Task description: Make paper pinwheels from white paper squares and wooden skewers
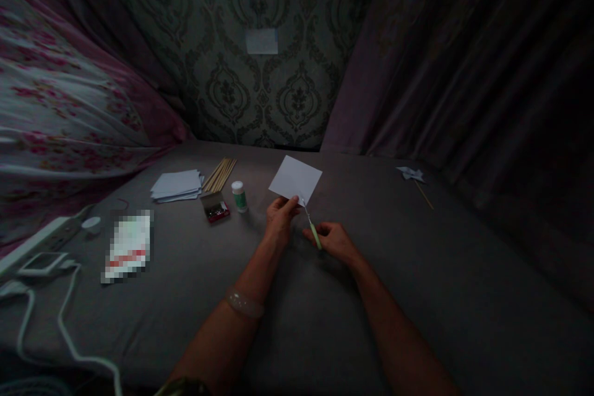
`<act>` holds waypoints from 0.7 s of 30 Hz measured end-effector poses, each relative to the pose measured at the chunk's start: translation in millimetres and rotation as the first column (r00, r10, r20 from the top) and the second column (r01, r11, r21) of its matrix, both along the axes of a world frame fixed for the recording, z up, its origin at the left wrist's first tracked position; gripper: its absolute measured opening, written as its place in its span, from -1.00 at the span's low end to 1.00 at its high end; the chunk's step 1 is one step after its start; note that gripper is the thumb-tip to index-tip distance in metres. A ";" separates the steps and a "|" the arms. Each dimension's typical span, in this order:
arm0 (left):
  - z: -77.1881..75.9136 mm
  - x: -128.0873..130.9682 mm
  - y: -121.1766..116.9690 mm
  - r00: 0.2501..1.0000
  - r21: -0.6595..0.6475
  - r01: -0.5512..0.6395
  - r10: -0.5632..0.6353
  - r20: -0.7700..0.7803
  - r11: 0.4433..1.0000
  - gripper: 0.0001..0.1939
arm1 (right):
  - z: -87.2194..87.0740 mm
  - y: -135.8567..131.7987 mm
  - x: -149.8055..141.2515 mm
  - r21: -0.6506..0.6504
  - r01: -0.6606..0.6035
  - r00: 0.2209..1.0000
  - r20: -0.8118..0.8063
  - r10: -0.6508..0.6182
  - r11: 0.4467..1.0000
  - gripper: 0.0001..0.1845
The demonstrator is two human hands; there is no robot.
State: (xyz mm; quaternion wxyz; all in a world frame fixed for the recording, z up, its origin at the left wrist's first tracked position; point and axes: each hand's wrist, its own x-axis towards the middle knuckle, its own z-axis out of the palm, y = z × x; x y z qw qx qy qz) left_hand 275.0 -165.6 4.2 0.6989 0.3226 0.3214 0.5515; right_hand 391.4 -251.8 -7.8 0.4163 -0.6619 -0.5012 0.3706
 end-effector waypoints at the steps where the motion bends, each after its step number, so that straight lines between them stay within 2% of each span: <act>1: 0.0 0.0 0.2 1.000 0.000 0.000 0.000 -0.001 1.000 -0.68 | 0.0 -0.1 0.2 -0.002 0.001 1.000 -0.001 -0.001 1.000 -0.57; 12: -2.3 1.7 -2.0 0.997 -0.002 0.078 -0.078 -0.006 0.997 -0.68 | 4.7 -0.7 0.4 0.001 0.021 0.999 -0.049 -0.021 1.000 -0.55; 21: 2.0 1.2 -4.5 0.997 -0.005 0.072 -0.072 -0.008 0.997 -0.66 | 10.2 -3.1 -1.2 0.005 0.018 1.000 -0.017 -0.018 1.000 -0.56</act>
